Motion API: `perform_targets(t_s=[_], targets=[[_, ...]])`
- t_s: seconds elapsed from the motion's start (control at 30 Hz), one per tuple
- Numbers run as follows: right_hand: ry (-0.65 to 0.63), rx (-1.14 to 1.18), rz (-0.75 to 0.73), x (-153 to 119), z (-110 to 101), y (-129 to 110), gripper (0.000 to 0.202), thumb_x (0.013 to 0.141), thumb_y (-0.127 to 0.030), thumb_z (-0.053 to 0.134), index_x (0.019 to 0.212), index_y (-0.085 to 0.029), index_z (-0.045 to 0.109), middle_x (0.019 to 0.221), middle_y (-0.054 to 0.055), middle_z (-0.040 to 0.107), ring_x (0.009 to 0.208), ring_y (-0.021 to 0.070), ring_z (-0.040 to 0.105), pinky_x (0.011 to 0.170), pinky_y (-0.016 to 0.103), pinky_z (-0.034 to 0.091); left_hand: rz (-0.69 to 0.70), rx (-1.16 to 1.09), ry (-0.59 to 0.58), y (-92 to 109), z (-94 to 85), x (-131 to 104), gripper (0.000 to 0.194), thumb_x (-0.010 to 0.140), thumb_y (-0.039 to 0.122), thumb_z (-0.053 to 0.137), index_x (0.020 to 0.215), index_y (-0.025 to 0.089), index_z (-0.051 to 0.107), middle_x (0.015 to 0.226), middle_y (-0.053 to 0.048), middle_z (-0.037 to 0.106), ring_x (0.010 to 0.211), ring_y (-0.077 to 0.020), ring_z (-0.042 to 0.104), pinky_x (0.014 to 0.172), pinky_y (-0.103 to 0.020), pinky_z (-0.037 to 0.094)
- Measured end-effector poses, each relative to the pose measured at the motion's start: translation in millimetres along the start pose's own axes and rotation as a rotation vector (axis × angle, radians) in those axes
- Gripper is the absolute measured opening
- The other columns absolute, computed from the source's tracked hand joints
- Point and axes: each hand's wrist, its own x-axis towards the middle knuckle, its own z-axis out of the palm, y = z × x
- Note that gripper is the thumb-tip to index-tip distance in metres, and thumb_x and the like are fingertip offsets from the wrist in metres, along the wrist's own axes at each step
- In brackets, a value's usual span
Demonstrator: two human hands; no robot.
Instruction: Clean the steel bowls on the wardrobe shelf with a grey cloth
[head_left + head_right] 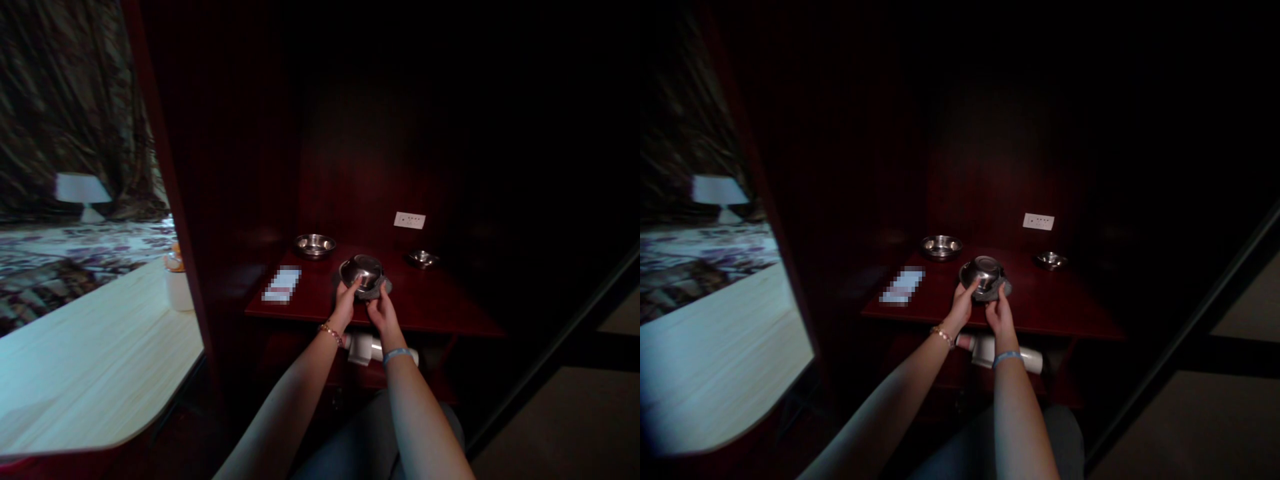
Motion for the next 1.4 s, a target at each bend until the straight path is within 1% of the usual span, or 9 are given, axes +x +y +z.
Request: perform_targets(t_s=[0.13, 0.37, 0.53, 0.73, 0.9, 1.03, 1.17, 1.27, 1.4], targets=[[0.027, -0.020, 0.038, -1.0, 5.5, 1.1, 0.021, 0.091, -0.032, 0.058, 0.104, -0.021, 0.071, 0.094, 0.001, 0.079, 0.094, 0.0120, 0.073, 0.098, 0.025, 0.054, -0.033, -0.086, 0.044, 2.5, 0.6, -0.4, 0.054, 0.065, 0.037, 0.086, 0.113, 0.016, 0.070, 0.118, -0.012, 0.072, 0.118, -0.0270, 0.063, 0.108, -0.040, 0.040], [0.068, 0.033, 0.079, -6.2, 13.3, -2.4, 0.024, 0.096, -0.029, 0.051, 0.105, -0.019, 0.070, 0.096, 0.001, 0.079, 0.093, 0.0111, 0.073, 0.098, 0.024, 0.053, -0.097, -0.184, 0.092, 5.8, -0.4, 1.0, 0.052, 0.069, 0.039, 0.085, 0.113, 0.015, 0.070, 0.115, -0.012, 0.073, 0.116, -0.0261, 0.065, 0.105, -0.038, 0.045], [0.078, 0.055, 0.071, -8.6, 14.0, -5.4, 0.020, 0.094, -0.026, 0.055, 0.106, -0.019, 0.070, 0.092, 0.000, 0.079, 0.091, 0.0092, 0.073, 0.095, 0.023, 0.055, -0.112, -0.198, 0.102, 6.7, -0.7, 4.4, 0.051, 0.073, 0.043, 0.082, 0.112, 0.014, 0.070, 0.115, -0.013, 0.073, 0.115, -0.0261, 0.066, 0.105, -0.039, 0.047], [0.092, 0.044, 0.063, -9.7, 15.3, -6.1, 0.019, 0.092, -0.027, 0.057, 0.102, -0.019, 0.071, 0.094, 0.000, 0.079, 0.094, 0.0085, 0.072, 0.097, 0.021, 0.053, -0.114, -0.221, 0.145, 5.3, -4.0, 9.4, 0.049, 0.076, 0.049, 0.078, 0.111, 0.016, 0.071, 0.122, -0.011, 0.071, 0.119, -0.0259, 0.063, 0.105, -0.038, 0.047], [0.137, 0.067, 0.076, -11.6, 16.9, -8.3, 0.022, 0.096, -0.026, 0.051, 0.099, -0.019, 0.071, 0.090, -0.002, 0.079, 0.095, 0.0071, 0.072, 0.100, 0.020, 0.050, -0.088, -0.195, 0.149, 3.3, -4.9, 7.9, 0.050, 0.075, 0.049, 0.079, 0.111, 0.015, 0.070, 0.121, -0.012, 0.071, 0.120, -0.0268, 0.063, 0.107, -0.041, 0.045], [0.155, 0.105, 0.054, -11.5, 14.7, -10.5, 0.022, 0.097, -0.027, 0.051, 0.097, -0.021, 0.072, 0.090, -0.002, 0.079, 0.092, 0.0065, 0.072, 0.098, 0.020, 0.052, -0.083, -0.164, 0.093, 3.6, -1.1, 4.8, 0.051, 0.073, 0.045, 0.081, 0.112, 0.015, 0.070, 0.121, -0.012, 0.071, 0.121, -0.0265, 0.061, 0.111, -0.041, 0.041], [0.149, 0.111, 0.019, -10.7, 11.7, -10.9, 0.018, 0.096, -0.029, 0.054, 0.096, -0.022, 0.072, 0.089, -0.003, 0.079, 0.087, 0.0071, 0.073, 0.093, 0.020, 0.055, -0.063, -0.106, -0.013, 4.0, 1.9, 1.6, 0.058, 0.068, 0.031, 0.086, 0.121, 0.018, 0.067, 0.122, -0.010, 0.071, 0.125, -0.0247, 0.059, 0.116, -0.041, 0.034], [0.134, 0.129, 0.009, -10.4, 10.2, -11.6, 0.020, 0.097, -0.030, 0.053, 0.097, -0.023, 0.071, 0.089, -0.002, 0.079, 0.084, 0.0069, 0.074, 0.091, 0.019, 0.056, -0.078, -0.068, -0.076, 3.0, 1.3, 0.8, 0.061, 0.065, 0.023, 0.087, 0.122, 0.019, 0.066, 0.122, -0.010, 0.071, 0.124, -0.0245, 0.060, 0.117, -0.041, 0.032], [0.136, 0.129, -0.003, -10.6, 9.4, -12.8, 0.022, 0.098, -0.031, 0.050, 0.099, -0.023, 0.071, 0.090, -0.002, 0.079, 0.085, 0.0080, 0.074, 0.089, 0.020, 0.057, -0.120, -0.054, -0.096, 1.1, -0.7, 1.1, 0.061, 0.064, 0.020, 0.087, 0.122, 0.019, 0.067, 0.122, -0.010, 0.071, 0.124, -0.0251, 0.059, 0.117, -0.042, 0.031]])
